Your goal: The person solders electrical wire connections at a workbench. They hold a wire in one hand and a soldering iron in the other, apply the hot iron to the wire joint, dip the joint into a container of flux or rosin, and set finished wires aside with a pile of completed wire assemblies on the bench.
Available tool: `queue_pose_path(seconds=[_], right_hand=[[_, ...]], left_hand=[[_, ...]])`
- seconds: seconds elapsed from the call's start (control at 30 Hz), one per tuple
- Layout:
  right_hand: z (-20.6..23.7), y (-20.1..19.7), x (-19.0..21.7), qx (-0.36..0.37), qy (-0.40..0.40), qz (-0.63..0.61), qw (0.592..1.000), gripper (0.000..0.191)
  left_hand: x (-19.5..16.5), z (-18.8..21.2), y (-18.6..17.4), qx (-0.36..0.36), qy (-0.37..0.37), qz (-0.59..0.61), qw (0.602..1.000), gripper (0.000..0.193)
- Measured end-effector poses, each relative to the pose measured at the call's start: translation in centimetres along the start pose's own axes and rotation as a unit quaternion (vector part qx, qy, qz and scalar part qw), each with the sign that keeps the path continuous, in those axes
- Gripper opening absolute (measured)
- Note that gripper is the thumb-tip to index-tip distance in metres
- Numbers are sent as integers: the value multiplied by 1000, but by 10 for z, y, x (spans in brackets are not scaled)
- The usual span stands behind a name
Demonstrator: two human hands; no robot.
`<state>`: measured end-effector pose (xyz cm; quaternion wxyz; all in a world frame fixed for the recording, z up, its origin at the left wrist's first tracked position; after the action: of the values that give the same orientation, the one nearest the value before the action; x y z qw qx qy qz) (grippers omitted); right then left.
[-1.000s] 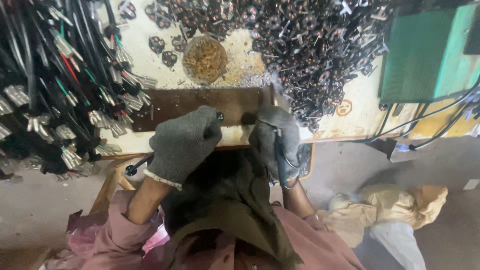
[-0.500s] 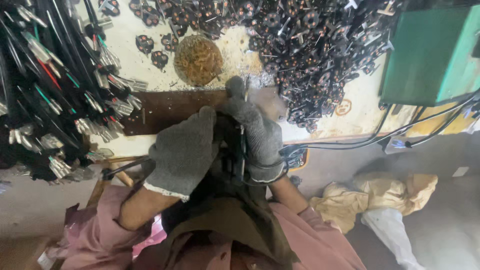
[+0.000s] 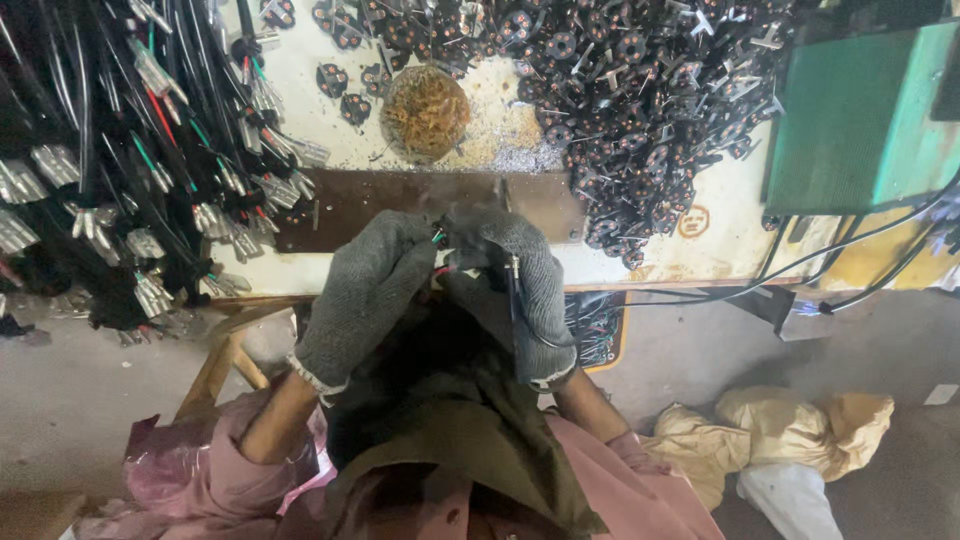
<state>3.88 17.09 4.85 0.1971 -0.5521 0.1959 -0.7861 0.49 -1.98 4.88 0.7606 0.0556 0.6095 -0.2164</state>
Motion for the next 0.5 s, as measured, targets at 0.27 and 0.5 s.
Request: queue_pose_path(seconds=[0.27, 0.5], right_hand=[[-3, -4, -1, 76, 93, -109, 987, 18], [9, 3, -18, 51, 78, -33, 995, 10]], left_hand=[[-21, 5, -1, -35, 32, -40, 998, 25], [-9, 14, 2, -47, 82, -9, 995, 20]])
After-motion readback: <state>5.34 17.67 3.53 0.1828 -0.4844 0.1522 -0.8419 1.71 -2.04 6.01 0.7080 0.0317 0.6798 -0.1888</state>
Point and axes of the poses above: each hand's wrist, its own z-axis away from the middle knuckle, its own y-axis out of the palm, x = y × z, the point moved 1 cm from there along -z, towards the middle knuckle, and after that the axes turned 8 degrees about y, right-handed, at the moved point
